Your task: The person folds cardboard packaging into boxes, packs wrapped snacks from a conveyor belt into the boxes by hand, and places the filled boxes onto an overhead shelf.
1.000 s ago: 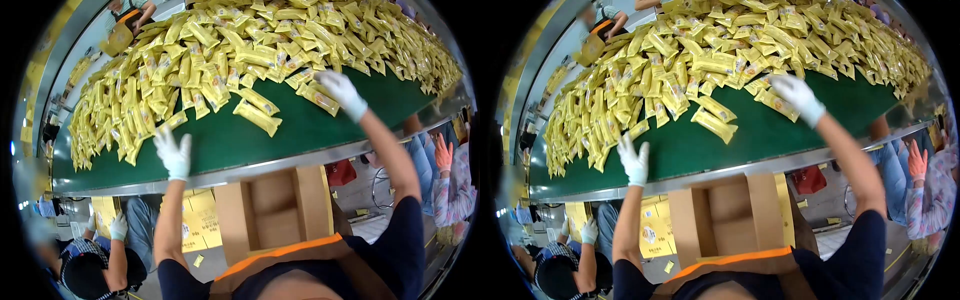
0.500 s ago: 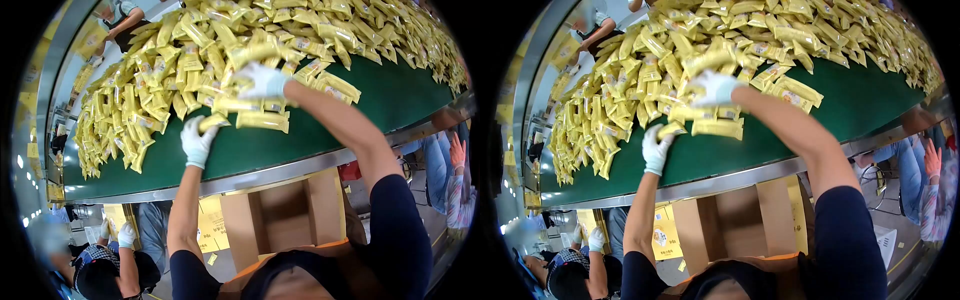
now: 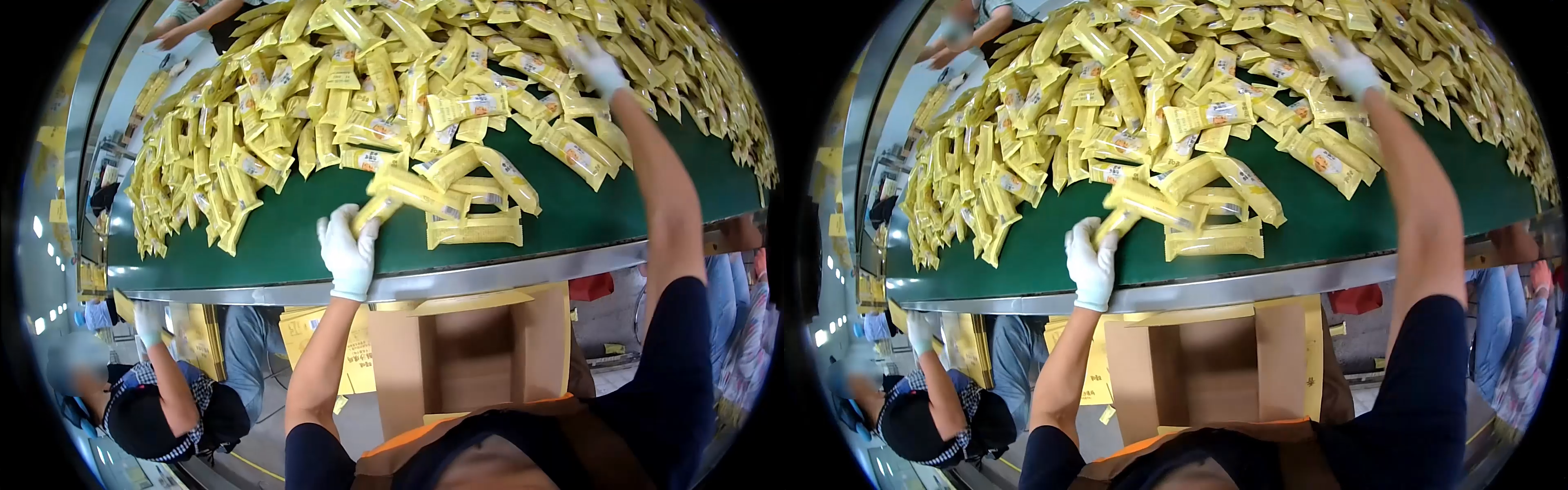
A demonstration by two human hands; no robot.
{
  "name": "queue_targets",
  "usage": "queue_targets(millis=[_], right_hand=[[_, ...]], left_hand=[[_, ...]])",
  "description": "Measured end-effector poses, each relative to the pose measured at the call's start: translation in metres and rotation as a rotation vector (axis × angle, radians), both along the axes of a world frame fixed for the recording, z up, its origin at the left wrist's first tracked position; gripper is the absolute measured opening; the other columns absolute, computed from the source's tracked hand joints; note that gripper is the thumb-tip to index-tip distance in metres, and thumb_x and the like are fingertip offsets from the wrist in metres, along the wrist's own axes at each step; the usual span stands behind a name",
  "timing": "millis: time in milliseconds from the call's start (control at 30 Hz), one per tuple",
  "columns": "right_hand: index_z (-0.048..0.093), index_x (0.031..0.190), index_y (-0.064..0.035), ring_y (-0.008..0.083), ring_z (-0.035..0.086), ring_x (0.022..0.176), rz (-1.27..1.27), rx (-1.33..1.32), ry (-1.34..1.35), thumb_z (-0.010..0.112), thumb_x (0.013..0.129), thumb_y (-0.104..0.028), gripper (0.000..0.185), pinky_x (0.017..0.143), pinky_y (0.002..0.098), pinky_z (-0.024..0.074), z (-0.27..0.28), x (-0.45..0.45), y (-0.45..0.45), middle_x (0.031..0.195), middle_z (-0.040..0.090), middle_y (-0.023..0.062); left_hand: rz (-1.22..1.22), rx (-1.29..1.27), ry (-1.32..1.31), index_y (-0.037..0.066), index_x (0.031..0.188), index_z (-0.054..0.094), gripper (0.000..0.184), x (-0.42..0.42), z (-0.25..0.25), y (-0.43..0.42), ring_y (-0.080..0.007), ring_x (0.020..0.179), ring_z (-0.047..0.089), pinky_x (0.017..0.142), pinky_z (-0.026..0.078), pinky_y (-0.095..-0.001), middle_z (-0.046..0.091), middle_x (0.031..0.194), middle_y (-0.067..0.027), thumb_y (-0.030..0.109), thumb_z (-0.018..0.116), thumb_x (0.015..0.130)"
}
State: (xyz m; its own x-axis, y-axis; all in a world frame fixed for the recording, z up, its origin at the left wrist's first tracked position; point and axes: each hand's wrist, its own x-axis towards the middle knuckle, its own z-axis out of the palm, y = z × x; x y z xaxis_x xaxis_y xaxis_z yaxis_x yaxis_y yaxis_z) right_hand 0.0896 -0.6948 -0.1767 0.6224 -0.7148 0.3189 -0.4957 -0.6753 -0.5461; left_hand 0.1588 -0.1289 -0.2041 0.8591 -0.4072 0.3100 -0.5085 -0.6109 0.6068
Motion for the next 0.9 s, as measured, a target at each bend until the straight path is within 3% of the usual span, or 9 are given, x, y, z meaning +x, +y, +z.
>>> queue_targets(millis=[33,67,200,400,467,567,667,767,900], right_hand=[[0.038,0.150,-0.0141,0.0336,0.052,0.129,-0.119,-0.108,0.239,0.062,0.076,-0.070,0.096,0.109,0.0386,0.0396,0.018,0.010,0.064,0.139,0.053,0.0234],[0.039,0.151,-0.0187,0.0378,0.051,0.128,0.197,-0.035,-0.045,0.062,0.073,-0.073,0.098,0.109,0.0396,0.0395,-0.001,0.022,0.061,0.142,0.050,0.0234],[0.044,0.146,-0.0316,0.0498,0.038,0.134,0.310,-0.023,0.280,0.065,0.073,-0.066,0.084,0.112,0.0511,0.0332,0.002,0.049,0.184,0.150,0.036,0.0278],[0.053,0.139,-0.0176,0.0284,0.055,0.122,0.855,-0.090,0.433,0.060,0.086,-0.048,0.061,0.102,0.0375,0.0447,0.016,0.000,0.146,0.137,0.054,0.0151],[0.054,0.138,-0.0150,0.0306,0.058,0.116,0.740,-0.138,0.553,0.061,0.087,-0.043,0.058,0.101,0.0388,0.0452,0.062,-0.036,0.164,0.130,0.059,0.0173],[0.059,0.130,-0.0142,0.0300,0.060,0.112,0.585,-0.161,0.252,0.065,0.087,-0.034,0.048,0.097,0.0383,0.0471,0.063,-0.073,0.188,0.130,0.058,0.0141],[0.062,0.118,-0.0134,0.0252,0.062,0.105,0.560,-0.233,0.377,0.067,0.083,-0.036,0.042,0.084,0.0392,0.0504,0.047,-0.098,0.260,0.110,0.064,0.0106],[0.047,0.133,-0.0068,0.0315,0.059,0.094,0.392,-0.298,0.078,0.072,0.080,-0.035,0.065,0.078,0.0417,0.0483,-0.030,-0.096,0.271,0.099,0.061,0.0111],[0.048,0.130,-0.0066,0.0303,0.059,0.094,0.449,-0.275,0.213,0.072,0.079,-0.031,0.061,0.078,0.0429,0.0479,-0.019,-0.102,0.274,0.095,0.059,0.0110]], left_hand=[[0.027,-0.138,0.093,0.001,0.122,0.055,0.041,0.000,-0.001,-0.004,-0.0245,0.090,0.062,0.096,0.044,-0.0415,0.064,0.102,-0.0145,0.030,0.063,0.094],[0.074,-0.209,0.007,0.001,0.126,0.052,0.043,0.006,-0.013,-0.003,-0.0268,0.089,0.063,0.083,0.049,-0.0344,0.065,0.098,-0.0149,0.030,0.061,0.095],[0.078,-0.570,0.228,-0.004,0.133,0.046,0.053,0.017,-0.026,-0.007,-0.0170,0.091,0.058,0.086,0.048,-0.0301,0.061,0.104,-0.0111,0.033,0.057,0.099],[-0.067,-0.592,0.407,-0.005,0.136,0.047,0.056,-0.010,0.012,0.015,-0.0195,0.099,0.060,0.090,0.050,-0.0307,0.060,0.120,-0.0126,0.028,0.064,0.095],[-0.236,-0.305,0.253,-0.002,0.127,0.057,0.054,-0.017,0.029,0.010,-0.0203,0.095,0.062,0.086,0.051,-0.0297,0.063,0.114,-0.0130,0.021,0.076,0.082],[-0.596,0.077,-0.091,0.007,0.107,0.068,0.045,-0.029,0.066,-0.024,-0.0345,0.088,0.062,0.078,0.052,-0.0379,0.063,0.099,-0.0132,0.030,0.081,0.071],[-0.797,0.269,-0.305,0.008,0.111,0.063,0.049,-0.030,0.059,-0.054,-0.0329,0.093,0.061,0.082,0.049,-0.0408,0.063,0.104,-0.0114,0.028,0.080,0.071],[-0.862,0.464,-0.461,0.012,0.117,0.060,0.055,-0.034,0.060,-0.073,-0.0291,0.093,0.060,0.081,0.048,-0.0405,0.064,0.109,-0.0087,0.026,0.080,0.068],[-0.871,0.606,-0.519,0.016,0.119,0.060,0.058,-0.040,0.065,-0.090,-0.0255,0.093,0.060,0.079,0.047,-0.0393,0.066,0.099,-0.0037,0.021,0.081,0.066]])
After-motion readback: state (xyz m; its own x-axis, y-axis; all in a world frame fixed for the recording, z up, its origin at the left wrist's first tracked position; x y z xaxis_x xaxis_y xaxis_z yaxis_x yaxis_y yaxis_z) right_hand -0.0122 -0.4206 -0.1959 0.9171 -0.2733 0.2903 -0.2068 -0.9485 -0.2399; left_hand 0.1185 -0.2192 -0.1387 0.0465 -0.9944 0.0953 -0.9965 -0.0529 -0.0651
